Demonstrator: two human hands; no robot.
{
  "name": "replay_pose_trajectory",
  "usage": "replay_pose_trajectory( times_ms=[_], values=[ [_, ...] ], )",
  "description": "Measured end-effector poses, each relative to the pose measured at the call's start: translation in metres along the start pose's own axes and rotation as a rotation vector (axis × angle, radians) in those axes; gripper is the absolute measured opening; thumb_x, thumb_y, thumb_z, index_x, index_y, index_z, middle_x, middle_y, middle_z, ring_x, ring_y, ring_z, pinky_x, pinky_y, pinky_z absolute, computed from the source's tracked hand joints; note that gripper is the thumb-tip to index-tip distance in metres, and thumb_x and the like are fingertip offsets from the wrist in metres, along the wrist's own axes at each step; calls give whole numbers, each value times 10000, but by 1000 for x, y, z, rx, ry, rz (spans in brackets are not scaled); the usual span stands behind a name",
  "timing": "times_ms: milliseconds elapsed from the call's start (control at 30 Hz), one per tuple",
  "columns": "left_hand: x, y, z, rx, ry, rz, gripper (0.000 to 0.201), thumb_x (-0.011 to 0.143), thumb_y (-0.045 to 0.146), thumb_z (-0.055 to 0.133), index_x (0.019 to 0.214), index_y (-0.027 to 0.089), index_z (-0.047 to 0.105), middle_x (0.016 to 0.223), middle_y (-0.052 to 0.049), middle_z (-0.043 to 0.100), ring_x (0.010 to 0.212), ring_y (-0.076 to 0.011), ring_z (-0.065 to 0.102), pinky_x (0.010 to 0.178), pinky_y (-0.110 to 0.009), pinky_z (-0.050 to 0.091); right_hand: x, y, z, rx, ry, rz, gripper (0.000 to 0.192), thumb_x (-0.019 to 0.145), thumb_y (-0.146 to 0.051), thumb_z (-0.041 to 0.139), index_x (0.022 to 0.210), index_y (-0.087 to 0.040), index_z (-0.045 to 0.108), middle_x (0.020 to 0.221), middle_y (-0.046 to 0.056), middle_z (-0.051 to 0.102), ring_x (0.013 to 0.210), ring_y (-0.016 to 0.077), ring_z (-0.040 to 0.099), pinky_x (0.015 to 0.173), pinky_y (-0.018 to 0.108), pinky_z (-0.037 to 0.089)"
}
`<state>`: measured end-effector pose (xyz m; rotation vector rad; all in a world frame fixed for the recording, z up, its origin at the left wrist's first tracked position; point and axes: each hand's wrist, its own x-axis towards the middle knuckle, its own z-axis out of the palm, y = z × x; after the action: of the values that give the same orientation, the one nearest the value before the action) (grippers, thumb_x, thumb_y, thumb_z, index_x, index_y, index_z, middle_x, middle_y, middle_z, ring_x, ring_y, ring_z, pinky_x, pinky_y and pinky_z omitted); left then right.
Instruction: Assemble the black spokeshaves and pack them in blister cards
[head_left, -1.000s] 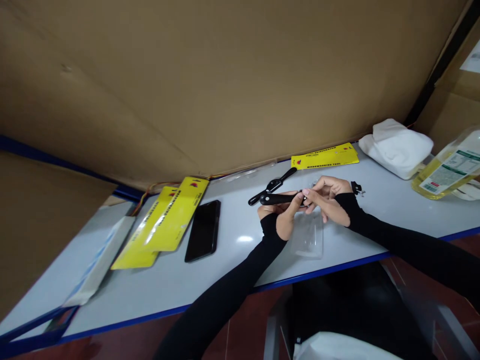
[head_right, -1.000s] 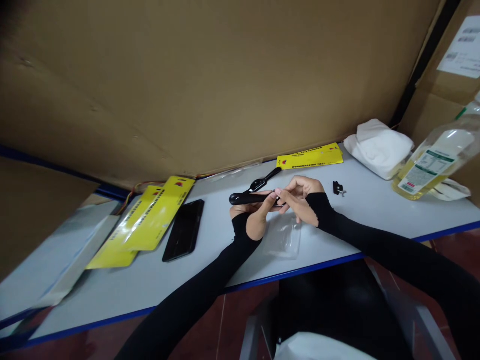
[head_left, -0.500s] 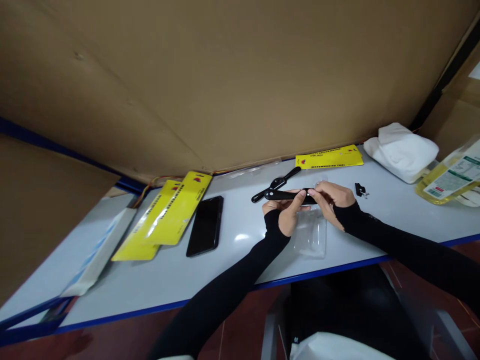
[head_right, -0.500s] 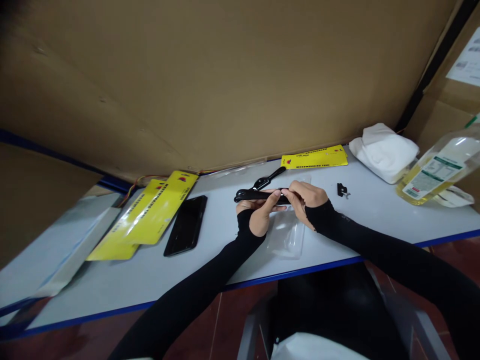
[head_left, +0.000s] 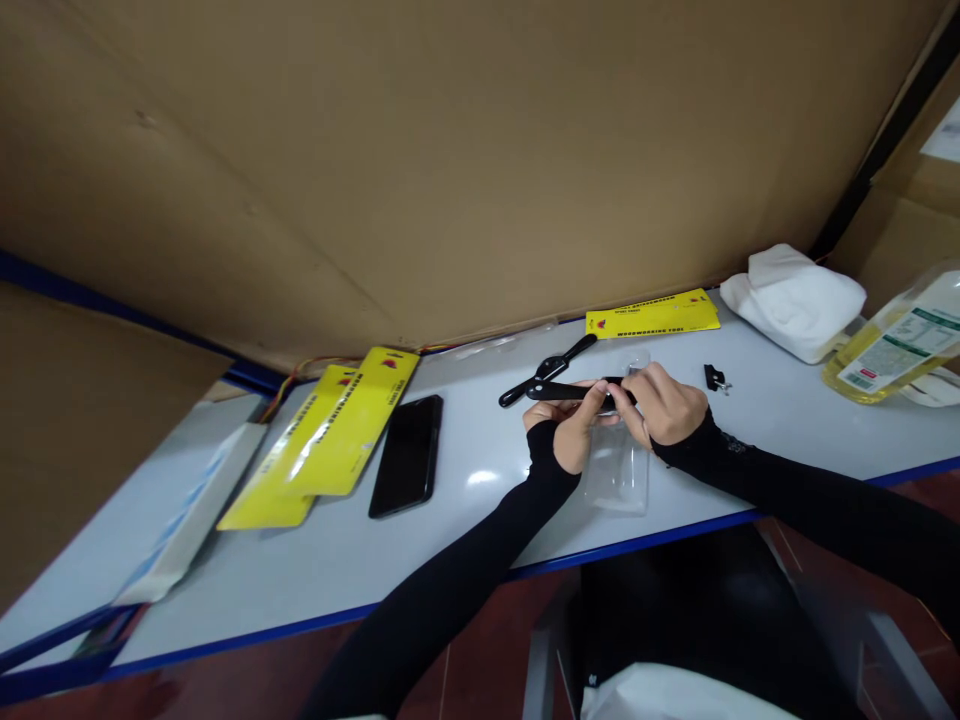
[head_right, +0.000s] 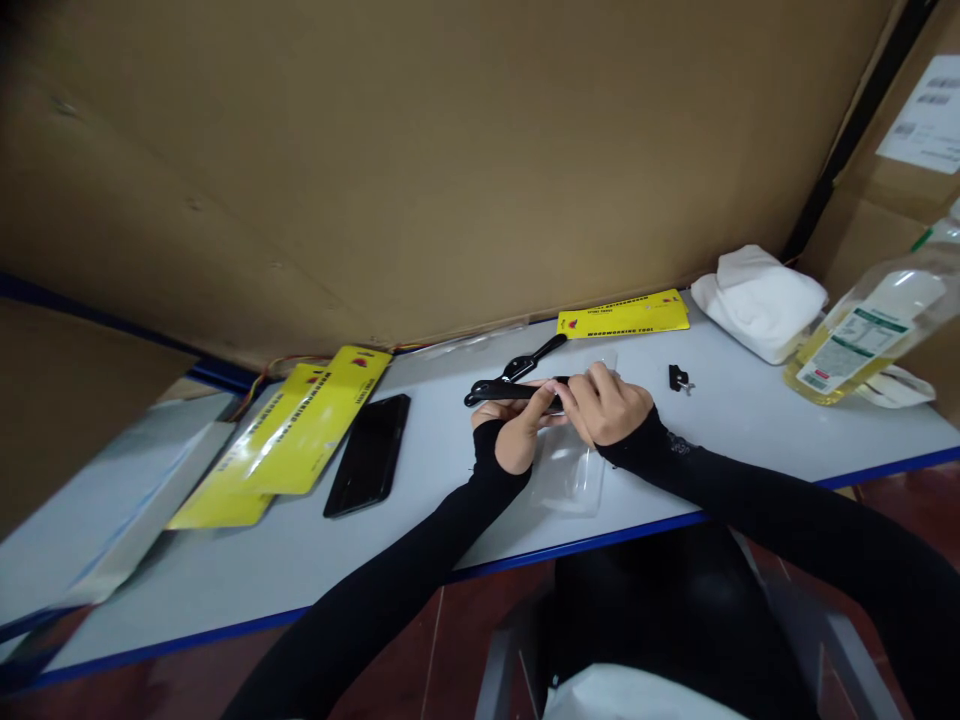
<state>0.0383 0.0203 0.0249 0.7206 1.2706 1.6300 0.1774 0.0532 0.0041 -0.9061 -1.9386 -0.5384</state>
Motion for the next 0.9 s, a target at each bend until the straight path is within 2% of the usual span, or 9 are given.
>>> replay_pose_trajectory(
  times_ms=[100,200,267,400,533,633,733,900],
  values=[
    [0,2,1,-10,13,-49,569,442,459,1042,773,84,773,761,-120,788,618,-253,763,600,-391,694,4,2,-4,67,19,-54,181,1056,-251,592,1040,-227,771,851,45,752,642,124,652,549,274,446],
    [1,3,0,-20,15,-70,557,446,451,1040,770,88,771,741,-108,783,610,-247,765,591,-371,689,5,2,-4,88,59,-72,171,1046,-232,619,999,-227,783,837,36,766,667,130,682,574,265,486],
    [3,3,0,-30,23,-72,550,444,446,1041,764,90,770,726,-102,781,599,-244,763,581,-364,687,4,2,-3,89,38,-65,180,1041,-236,620,971,-220,784,826,43,771,688,145,698,601,267,520],
    [4,3,-1,-53,28,-55,557,448,446,1042,782,88,776,731,-110,787,619,-253,774,564,-349,683,2,1,-2,134,-6,-54,212,1017,-186,588,1112,-186,778,893,85,780,785,187,732,692,283,591],
    [4,3,-1,-38,37,-40,565,456,473,1034,780,90,776,738,-113,790,621,-249,773,582,-357,687,4,4,-5,192,22,-102,312,962,-149,560,1219,-113,735,929,125,764,805,216,717,671,305,608],
    [3,2,-1,-24,26,-18,559,462,485,1029,772,94,778,725,-107,785,627,-258,775,573,-368,687,6,9,-4,217,20,-132,287,969,-119,566,1190,-111,748,882,109,754,781,196,707,700,284,614],
    [1,2,-2,-8,8,38,537,522,499,1013,796,96,788,767,-114,798,685,-276,793,575,-370,690,7,13,-5,271,-46,-105,228,1012,-145,584,1123,-148,782,854,84,759,766,168,709,719,261,602],
    [-3,1,-3,44,-3,133,481,617,490,986,841,110,795,820,-109,814,720,-265,801,609,-370,701,12,10,-15,560,-165,173,141,976,-206,675,923,-173,802,803,39,748,591,100,615,572,236,512]
  ],
)
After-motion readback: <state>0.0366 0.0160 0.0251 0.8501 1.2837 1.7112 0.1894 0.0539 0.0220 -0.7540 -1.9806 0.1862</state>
